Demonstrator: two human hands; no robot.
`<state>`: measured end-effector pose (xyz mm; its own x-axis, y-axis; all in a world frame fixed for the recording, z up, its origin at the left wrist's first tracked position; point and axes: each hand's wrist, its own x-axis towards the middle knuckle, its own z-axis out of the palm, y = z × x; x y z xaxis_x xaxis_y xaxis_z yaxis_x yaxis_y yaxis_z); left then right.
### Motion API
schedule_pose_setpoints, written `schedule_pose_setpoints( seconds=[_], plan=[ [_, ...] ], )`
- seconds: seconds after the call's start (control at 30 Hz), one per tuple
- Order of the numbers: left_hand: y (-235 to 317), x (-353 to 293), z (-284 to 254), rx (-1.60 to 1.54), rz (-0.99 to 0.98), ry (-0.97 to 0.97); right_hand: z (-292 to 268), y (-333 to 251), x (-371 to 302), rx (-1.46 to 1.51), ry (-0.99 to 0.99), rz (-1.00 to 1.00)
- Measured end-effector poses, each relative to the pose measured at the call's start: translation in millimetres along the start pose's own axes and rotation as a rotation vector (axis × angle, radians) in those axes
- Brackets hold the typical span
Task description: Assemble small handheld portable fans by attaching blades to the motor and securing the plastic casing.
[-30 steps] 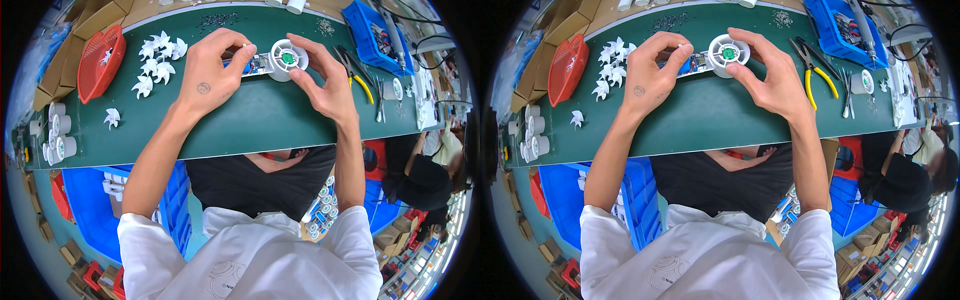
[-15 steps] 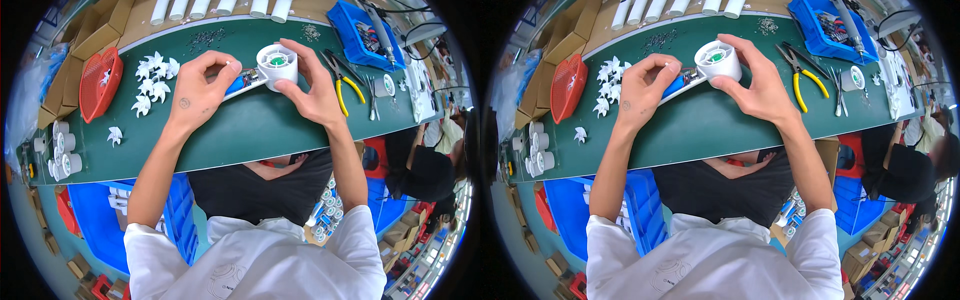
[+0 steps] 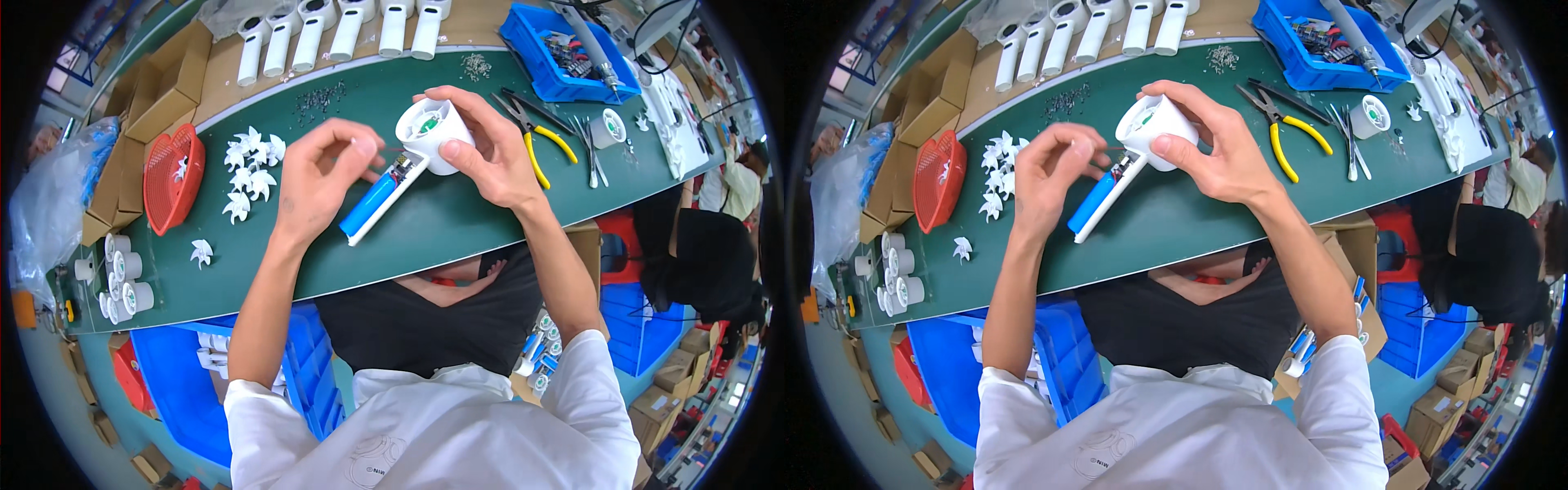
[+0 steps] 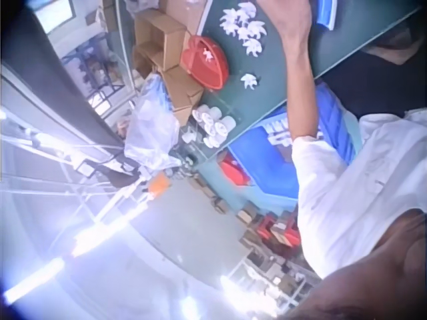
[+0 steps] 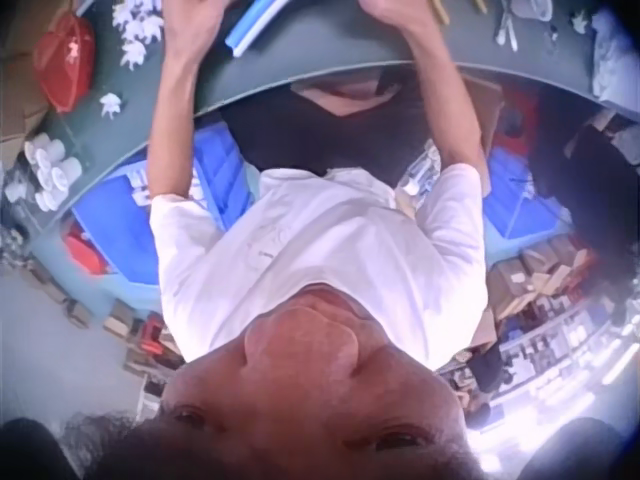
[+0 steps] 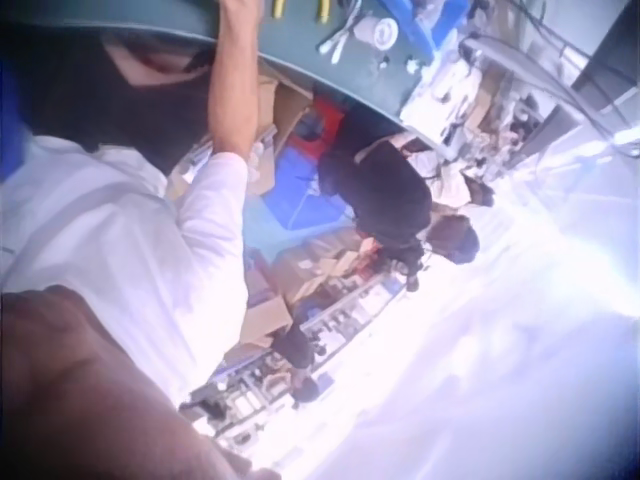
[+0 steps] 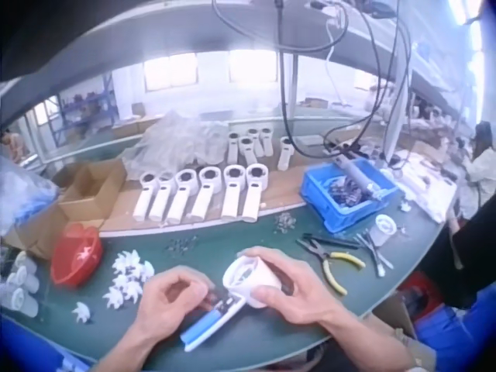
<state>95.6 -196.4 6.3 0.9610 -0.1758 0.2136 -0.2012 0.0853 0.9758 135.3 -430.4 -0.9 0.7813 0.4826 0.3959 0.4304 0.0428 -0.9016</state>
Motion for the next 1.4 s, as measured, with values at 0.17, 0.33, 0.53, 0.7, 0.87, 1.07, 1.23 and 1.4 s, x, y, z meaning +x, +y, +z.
schedule_pose_setpoints(
  seconds=[0.17,0.33,0.53,0.7,0.87,1.07,1.23,1.4],
  plan=[
    [-0.8,-11.5,1.6,-0.373,-0.211,-0.054,1.2,-9.3,1.0,0.245,-0.054,-0.061],
    [14.4,-35.0,35.7,-0.445,-0.405,-0.213,3.1,-20.0,-8.9,0.232,-0.151,-0.081],
    [5.1,-62.0,67.1,-0.595,-0.335,-0.065,7.3,-15.8,-17.9,0.111,-0.179,-0.207],
    [-14.9,-59.7,84.2,-0.668,-0.204,0.178,36.0,-33.8,-55.5,-0.364,0.347,-0.328],
    [-19.7,-56.2,101.0,-0.609,-0.210,0.345,56.8,-28.6,-87.0,-0.452,0.330,-0.297],
    [-22.1,-60.2,117.1,-0.486,-0.055,0.430,74.2,-32.3,-97.6,-0.265,0.534,0.029],
    [-27.4,-65.1,126.5,-0.468,-0.008,0.495,85.0,-29.3,-91.1,0.028,0.633,0.099],
    [-22.2,-71.4,139.3,-0.427,-0.010,0.586,88.6,-44.1,-83.3,0.351,0.665,0.152]
  ],
)
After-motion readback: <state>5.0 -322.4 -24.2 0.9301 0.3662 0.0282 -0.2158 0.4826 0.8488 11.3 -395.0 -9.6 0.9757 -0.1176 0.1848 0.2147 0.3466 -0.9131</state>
